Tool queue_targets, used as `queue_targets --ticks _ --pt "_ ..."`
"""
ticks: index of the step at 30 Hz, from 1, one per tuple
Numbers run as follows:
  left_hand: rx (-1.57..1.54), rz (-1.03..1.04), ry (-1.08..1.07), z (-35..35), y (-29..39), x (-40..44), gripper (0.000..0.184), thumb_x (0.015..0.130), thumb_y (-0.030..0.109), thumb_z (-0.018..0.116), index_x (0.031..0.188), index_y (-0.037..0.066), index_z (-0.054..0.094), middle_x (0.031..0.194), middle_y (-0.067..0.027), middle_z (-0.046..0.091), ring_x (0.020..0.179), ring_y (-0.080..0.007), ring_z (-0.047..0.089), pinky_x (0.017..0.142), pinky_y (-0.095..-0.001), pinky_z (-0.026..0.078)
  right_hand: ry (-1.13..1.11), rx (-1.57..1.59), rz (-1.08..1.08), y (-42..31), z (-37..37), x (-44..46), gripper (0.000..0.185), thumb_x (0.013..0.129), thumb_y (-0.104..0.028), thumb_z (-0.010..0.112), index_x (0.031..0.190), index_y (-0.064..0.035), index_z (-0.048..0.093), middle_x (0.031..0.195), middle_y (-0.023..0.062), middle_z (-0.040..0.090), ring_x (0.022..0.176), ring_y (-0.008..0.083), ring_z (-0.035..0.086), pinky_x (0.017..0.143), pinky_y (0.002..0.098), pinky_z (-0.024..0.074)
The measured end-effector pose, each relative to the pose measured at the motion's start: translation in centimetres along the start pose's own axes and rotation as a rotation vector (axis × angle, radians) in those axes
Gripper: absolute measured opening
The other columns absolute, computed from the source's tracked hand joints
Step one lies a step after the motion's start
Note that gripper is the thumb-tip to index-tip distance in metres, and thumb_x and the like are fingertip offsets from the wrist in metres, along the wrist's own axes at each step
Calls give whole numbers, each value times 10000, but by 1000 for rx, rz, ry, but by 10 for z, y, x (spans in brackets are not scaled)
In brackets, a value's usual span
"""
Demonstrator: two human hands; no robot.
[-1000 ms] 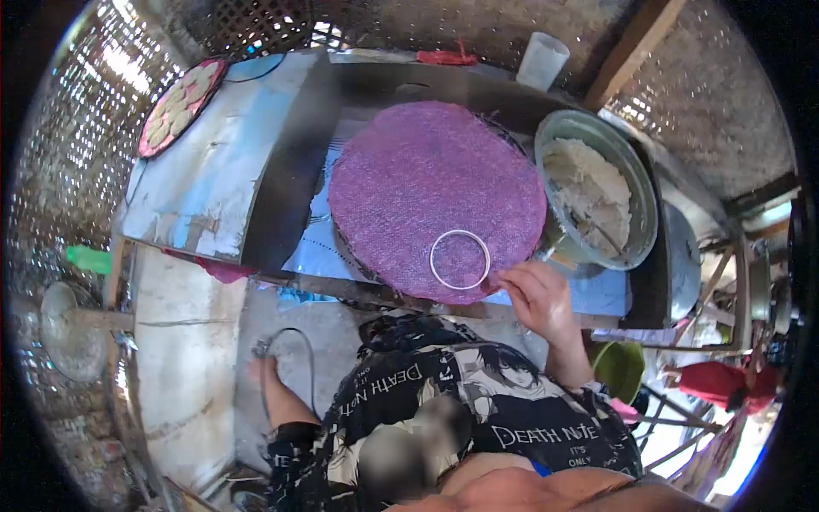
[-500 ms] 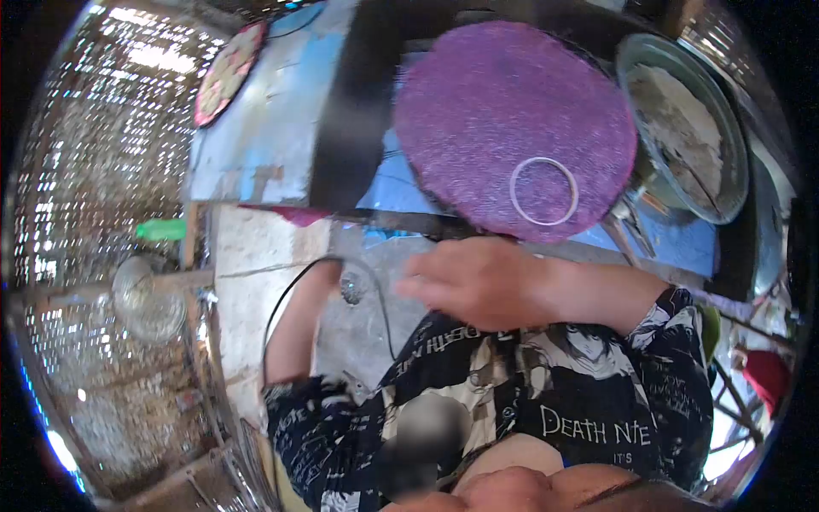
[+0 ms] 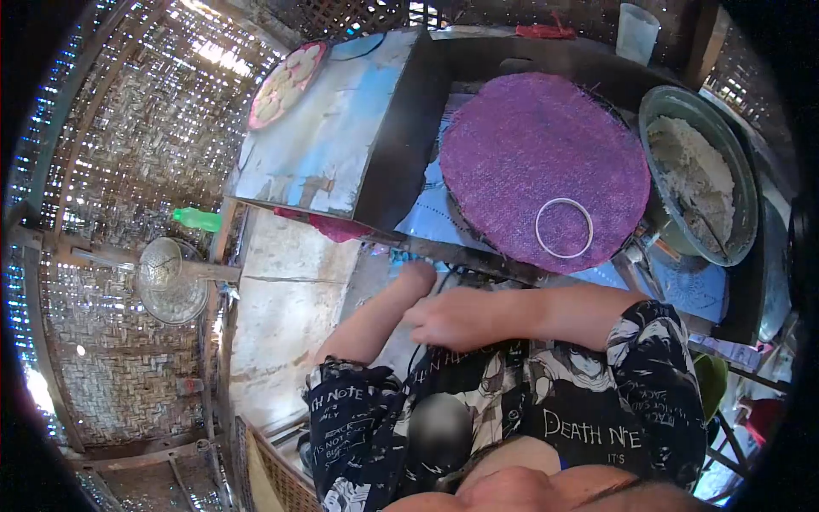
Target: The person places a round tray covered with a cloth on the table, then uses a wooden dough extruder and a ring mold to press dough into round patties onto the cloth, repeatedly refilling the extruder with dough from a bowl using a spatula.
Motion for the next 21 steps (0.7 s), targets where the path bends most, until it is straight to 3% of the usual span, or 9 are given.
queue_targets --ticks 3,5,8,11,14,17,20,21 --pt "-143 105 132 14 -23 -3 228 752 148 585 953 54 640 984 -174 623 988 -322 571 840 -404 453 196 68 166 13 -2 -50 280 687 -44 552 964 -31 587 827 122 541 793 298 582 664 374 488" --pt "-341 146 371 -4 -29 -23 286 796 171 559 1037 23 598 1054 -141 612 971 -315 585 835 -390 462 408 67 263 12 -15 -85 292 693 -42 565 984 -40 587 850 119 557 796 297 583 679 371 485" --pt "-1055 698 704 -47 -4 -83 380 909 281 408 1171 37 535 1175 -127 555 1133 -261 492 957 -371 372 603 104 506 -5 -42 -145 340 711 -64 624 1049 -54 589 953 121 580 827 283 587 709 355 481" --pt "-1362 1068 400 -26 58 -74 466 951 352 294 1213 18 486 1225 -116 508 1160 -231 450 986 -350 330 828 70 772 -21 -36 -212 301 712 -60 654 1010 -44 616 945 119 602 798 234 594 685 322 478" --pt "-1492 1004 240 -18 109 -69 564 953 418 214 1082 0 571 1125 -114 574 1103 -234 494 988 -353 326 1027 49 945 -35 -34 -253 238 707 -21 615 943 8 622 869 109 595 734 167 558 662 263 445" --pt "-1708 835 305 0 117 -20 565 959 390 242 802 6 625 841 -110 635 886 -231 577 872 -344 408 1064 -38 1035 -44 -34 -281 234 715 -2 603 947 18 614 844 99 597 727 161 555 657 249 437" --pt "-1671 770 412 -29 117 -40 557 964 346 260 599 23 527 632 -88 564 729 -221 572 727 -340 437 1059 -65 1065 -40 -33 -292 234 723 10 591 956 16 613 840 91 599 731 158 555 656 250 435" --pt "-1672 664 623 -35 124 -42 511 961 296 309 564 25 482 559 -59 500 636 -193 546 639 -319 425 1051 -86 1079 -39 -34 -294 234 733 5 589 966 13 612 839 88 600 732 152 557 646 245 433"
Point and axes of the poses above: each hand's wrist, its own x-axis towards the middle knuckle, its own z-axis out of the palm, y = z × x, the point moved 3 cm from there along x, towards the middle knuckle
